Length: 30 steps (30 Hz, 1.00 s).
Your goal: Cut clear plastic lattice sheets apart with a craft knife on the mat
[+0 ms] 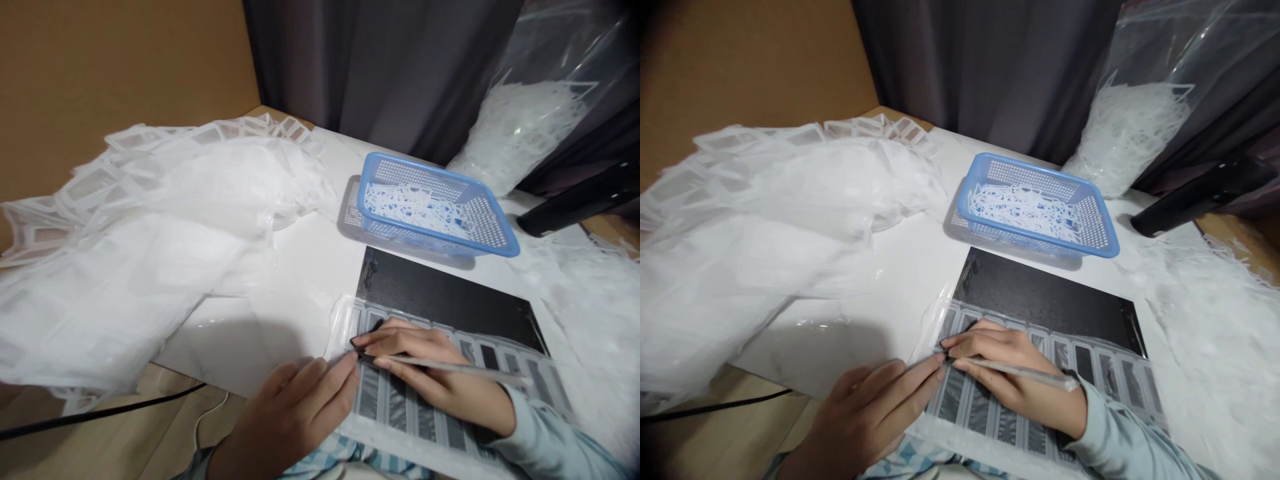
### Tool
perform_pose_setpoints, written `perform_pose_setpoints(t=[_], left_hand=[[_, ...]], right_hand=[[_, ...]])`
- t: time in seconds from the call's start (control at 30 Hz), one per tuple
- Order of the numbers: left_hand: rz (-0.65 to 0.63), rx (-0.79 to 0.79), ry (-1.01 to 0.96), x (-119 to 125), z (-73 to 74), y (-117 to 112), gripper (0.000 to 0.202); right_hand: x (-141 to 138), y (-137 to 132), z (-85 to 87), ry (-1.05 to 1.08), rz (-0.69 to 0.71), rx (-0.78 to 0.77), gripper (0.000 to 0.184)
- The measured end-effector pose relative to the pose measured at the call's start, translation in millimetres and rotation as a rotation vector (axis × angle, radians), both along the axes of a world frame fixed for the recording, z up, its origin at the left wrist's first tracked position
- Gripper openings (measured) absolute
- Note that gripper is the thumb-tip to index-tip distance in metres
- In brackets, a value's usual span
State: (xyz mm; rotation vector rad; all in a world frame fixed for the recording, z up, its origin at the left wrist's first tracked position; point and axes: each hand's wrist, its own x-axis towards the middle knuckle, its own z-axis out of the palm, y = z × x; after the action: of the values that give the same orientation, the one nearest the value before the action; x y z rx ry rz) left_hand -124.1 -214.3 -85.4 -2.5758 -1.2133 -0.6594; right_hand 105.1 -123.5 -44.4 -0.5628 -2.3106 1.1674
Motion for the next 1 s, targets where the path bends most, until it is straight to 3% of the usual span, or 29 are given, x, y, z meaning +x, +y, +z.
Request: perform_pose_setpoints(t=[0.23, 0.47, 0.53, 0.77, 1.0], left_hand=[[0.000, -0.020, -0.012, 0, 0.7, -1, 0.032], [-0.017, -0.014, -0.035, 1, 2.3, 3, 0.029], [-0.012, -0.017, -0.046, 1, 2.4, 2, 0.030], [0.003, 0.029, -0.067, 1, -1.7, 0, 0.032], [0.024, 0.027, -0.054, 1, -4.5, -1, 0.032]], right_hand=[[8, -7, -9.3, -0.217, 0.060, 0.310, 0.023], [-1, -11, -7.1, -0.172, -0.002, 0.622, 0.017], [-1, -10, -6.3, -0.171, 0.001, 0.585, 0.018], [5, -5, -10.8, -0.144, 0.021, 0.226, 0.022], [-3, -3, -6.6, -0.006, -0.018, 0.166, 0.023]])
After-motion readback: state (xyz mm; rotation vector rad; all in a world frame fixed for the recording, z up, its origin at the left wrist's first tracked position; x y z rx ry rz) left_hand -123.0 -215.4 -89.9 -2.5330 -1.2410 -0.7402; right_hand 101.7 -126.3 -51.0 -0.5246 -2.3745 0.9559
